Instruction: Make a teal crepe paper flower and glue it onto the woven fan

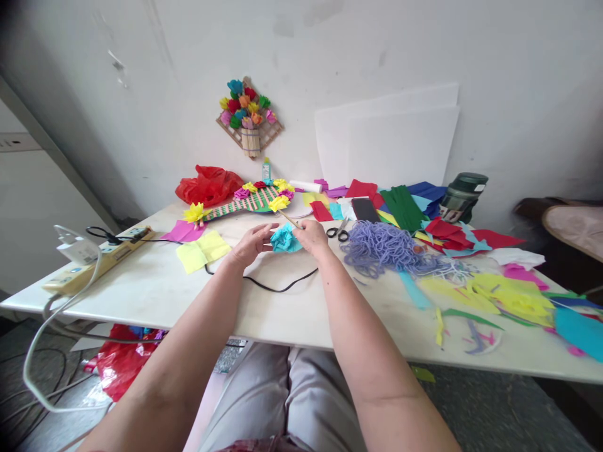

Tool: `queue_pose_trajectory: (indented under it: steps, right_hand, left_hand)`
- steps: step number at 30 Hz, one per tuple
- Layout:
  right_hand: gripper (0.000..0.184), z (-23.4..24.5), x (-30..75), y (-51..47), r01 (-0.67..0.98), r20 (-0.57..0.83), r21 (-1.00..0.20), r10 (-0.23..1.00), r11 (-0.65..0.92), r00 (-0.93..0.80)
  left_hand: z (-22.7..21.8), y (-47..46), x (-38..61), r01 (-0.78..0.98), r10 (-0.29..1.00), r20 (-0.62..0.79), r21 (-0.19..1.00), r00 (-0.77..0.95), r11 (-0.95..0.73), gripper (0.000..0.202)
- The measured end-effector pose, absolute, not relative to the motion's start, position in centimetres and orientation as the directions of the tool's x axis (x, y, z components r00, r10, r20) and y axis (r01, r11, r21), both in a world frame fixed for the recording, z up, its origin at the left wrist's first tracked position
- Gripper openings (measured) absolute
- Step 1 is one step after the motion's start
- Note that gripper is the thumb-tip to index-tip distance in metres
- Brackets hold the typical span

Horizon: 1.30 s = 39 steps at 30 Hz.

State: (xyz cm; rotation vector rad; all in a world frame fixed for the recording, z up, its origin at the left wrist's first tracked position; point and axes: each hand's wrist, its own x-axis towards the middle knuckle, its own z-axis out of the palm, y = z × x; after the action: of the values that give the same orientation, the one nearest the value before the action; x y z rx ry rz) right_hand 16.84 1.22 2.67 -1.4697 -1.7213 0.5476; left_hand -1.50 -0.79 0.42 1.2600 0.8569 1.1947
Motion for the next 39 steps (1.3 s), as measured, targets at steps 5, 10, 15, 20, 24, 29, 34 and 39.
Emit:
queue_pose_trajectory:
  steps: [5, 10, 15, 20, 24, 29, 34, 39]
  right_hand:
    - [0.018, 2.6, 16.7, 1.2, 0.633, 0.295, -0.73, 0.954, 0.259, -0.05]
    - [0.018, 2.4, 16.6, 1.2, 0.634, 0.291, -0.726, 0.954, 0.267, -0.068]
    - [0.016, 2.3, 16.6, 1.3, 0.639, 0.29, -0.724, 0.955, 0.262, -0.063]
    - [0.014, 2.3, 16.6, 1.3, 0.582, 0.291, -0.762, 0.953, 0.285, -0.086]
    - [0.023, 2.6, 16.7, 1.0, 0.555, 0.297, -0.77, 0.947, 0.313, -0.122]
    - [0.028, 2.5, 16.6, 1.1, 0.594, 0.304, -0.738, 0.943, 0.321, -0.132]
    - [0.027, 2.0, 16.6, 1.6, 0.601, 0.303, -0.728, 0.941, 0.33, -0.15]
    - [0.023, 2.1, 16.6, 1.5, 0.608, 0.289, -0.726, 0.945, 0.322, -0.155]
  left_hand:
    - [0.5, -1.1, -1.2, -0.119, 0.959, 0.148, 0.985, 0.242, -0.122, 0.062]
    - [0.1, -0.9, -0.7, -0.082, 0.958, 0.176, 0.984, 0.228, -0.161, 0.052]
    - [-0.3, -0.6, -0.5, -0.105, 0.954, 0.234, 0.97, 0.188, -0.217, 0.055]
    - [-0.2, -0.8, -0.4, -0.09, 0.94, 0.288, 0.957, 0.184, -0.276, 0.052]
    - [0.0, -1.0, -0.4, -0.091, 0.929, 0.314, 0.949, 0.194, -0.302, 0.053]
    - [-0.2, -0.8, -0.4, -0.067, 0.918, 0.327, 0.945, 0.225, -0.32, 0.053]
    - [-0.5, -0.4, -0.5, -0.036, 0.906, 0.335, 0.941, 0.26, -0.338, 0.049]
    - [-0.4, -0.4, -0.5, -0.011, 0.896, 0.347, 0.934, 0.278, -0.358, 0.044]
